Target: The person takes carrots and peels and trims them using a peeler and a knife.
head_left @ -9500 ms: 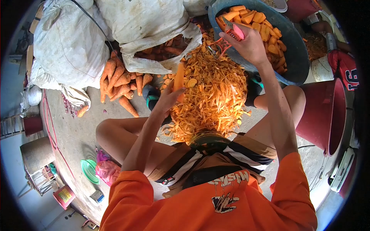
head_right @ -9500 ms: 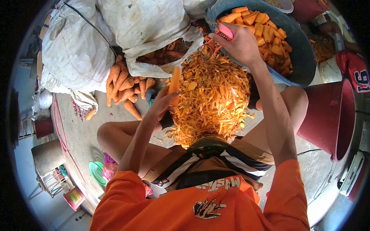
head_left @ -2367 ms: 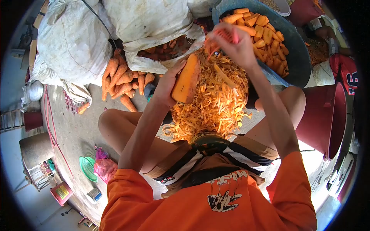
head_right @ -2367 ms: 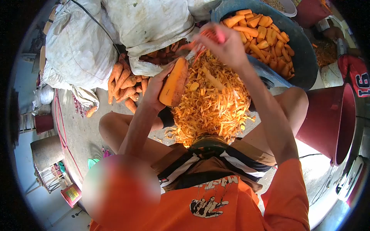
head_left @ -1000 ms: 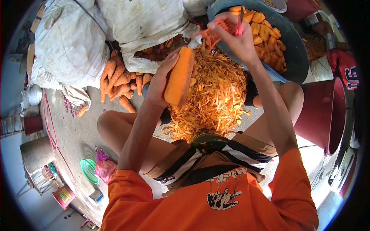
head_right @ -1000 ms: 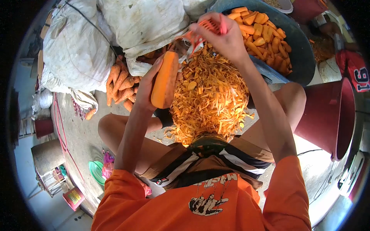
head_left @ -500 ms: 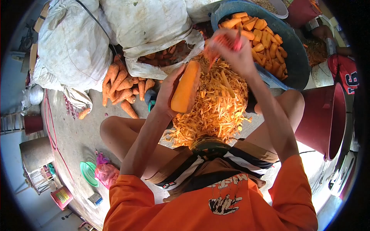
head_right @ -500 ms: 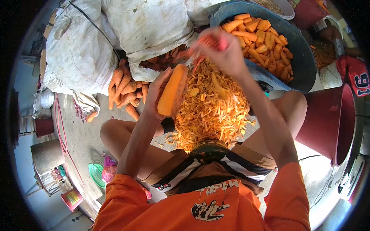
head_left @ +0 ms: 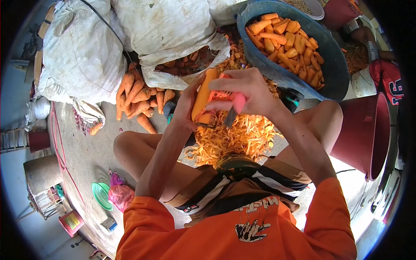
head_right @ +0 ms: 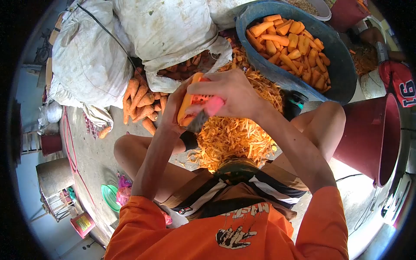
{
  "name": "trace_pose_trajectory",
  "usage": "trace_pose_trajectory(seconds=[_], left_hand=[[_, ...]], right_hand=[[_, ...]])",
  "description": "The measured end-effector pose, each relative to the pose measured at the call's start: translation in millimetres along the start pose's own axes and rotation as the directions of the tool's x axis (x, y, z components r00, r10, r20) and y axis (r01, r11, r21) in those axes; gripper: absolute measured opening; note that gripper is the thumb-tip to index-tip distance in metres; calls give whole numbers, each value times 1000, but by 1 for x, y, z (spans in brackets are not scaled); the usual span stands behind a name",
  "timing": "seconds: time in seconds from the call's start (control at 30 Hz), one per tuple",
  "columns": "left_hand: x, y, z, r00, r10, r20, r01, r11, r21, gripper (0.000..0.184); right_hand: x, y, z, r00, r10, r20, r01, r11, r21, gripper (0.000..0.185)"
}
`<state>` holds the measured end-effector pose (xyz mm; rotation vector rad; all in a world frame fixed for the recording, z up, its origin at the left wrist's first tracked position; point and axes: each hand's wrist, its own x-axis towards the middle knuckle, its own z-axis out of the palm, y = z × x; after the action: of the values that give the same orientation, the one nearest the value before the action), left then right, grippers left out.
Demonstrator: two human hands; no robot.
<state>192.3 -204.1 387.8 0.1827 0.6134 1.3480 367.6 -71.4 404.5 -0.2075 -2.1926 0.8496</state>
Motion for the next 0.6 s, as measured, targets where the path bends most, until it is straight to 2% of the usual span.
trace_pose_trajectory(seconds=[0.03,0.07,0.1,0.17,0.23,0.27,0.33,0.37,0.43,0.47,0.5,0.57,0.6], left_hand=[[2,-2,-4,1000,-4,-9,4,1000,-2,35],[7,-5,-11,998,-6,-65,8,999,42,36],[10,-5,-14,994,-1,-110,11,996,92,37],[8,-2,-15,994,-15,-111,22,998,67,37],[9,0,-15,994,-19,-110,24,999,43,37],[10,0,-18,995,9,-98,-5,999,44,38],[7,1,-10,995,40,-88,-37,998,45,38],[6,-1,1,992,31,-123,-27,999,35,38],[4,-4,2,986,10,-169,-7,1000,19,38],[6,-5,-7,991,22,-134,-16,999,45,38],[8,-5,-11,995,37,-89,-31,997,70,38],[4,-5,-6,990,36,-137,-25,997,79,38],[4,-1,-4,982,38,-187,-20,995,98,38]], right_hand=[[-3,-4,2,983,-132,126,149,980,-135,23],[-8,11,4,985,-121,123,136,983,-126,23],[-9,42,3,999,48,13,-47,998,-38,24],[-5,61,-3,973,219,-77,-215,975,60,26],[13,51,-15,888,380,-260,-320,915,247,26],[13,37,-12,889,377,-260,-316,916,248,26],[7,-8,-1,984,175,-17,-171,976,133,22],[8,-5,-1,985,171,-19,-167,977,133,22],[-1,7,4,995,-102,17,102,995,-23,22],[-4,27,2,996,-92,13,92,996,-22,22],[-1,58,-5,989,105,-107,-89,985,151,23],[0,67,-10,933,310,-183,-237,912,335,27],[4,54,-8,911,370,-183,-248,844,475,23]])
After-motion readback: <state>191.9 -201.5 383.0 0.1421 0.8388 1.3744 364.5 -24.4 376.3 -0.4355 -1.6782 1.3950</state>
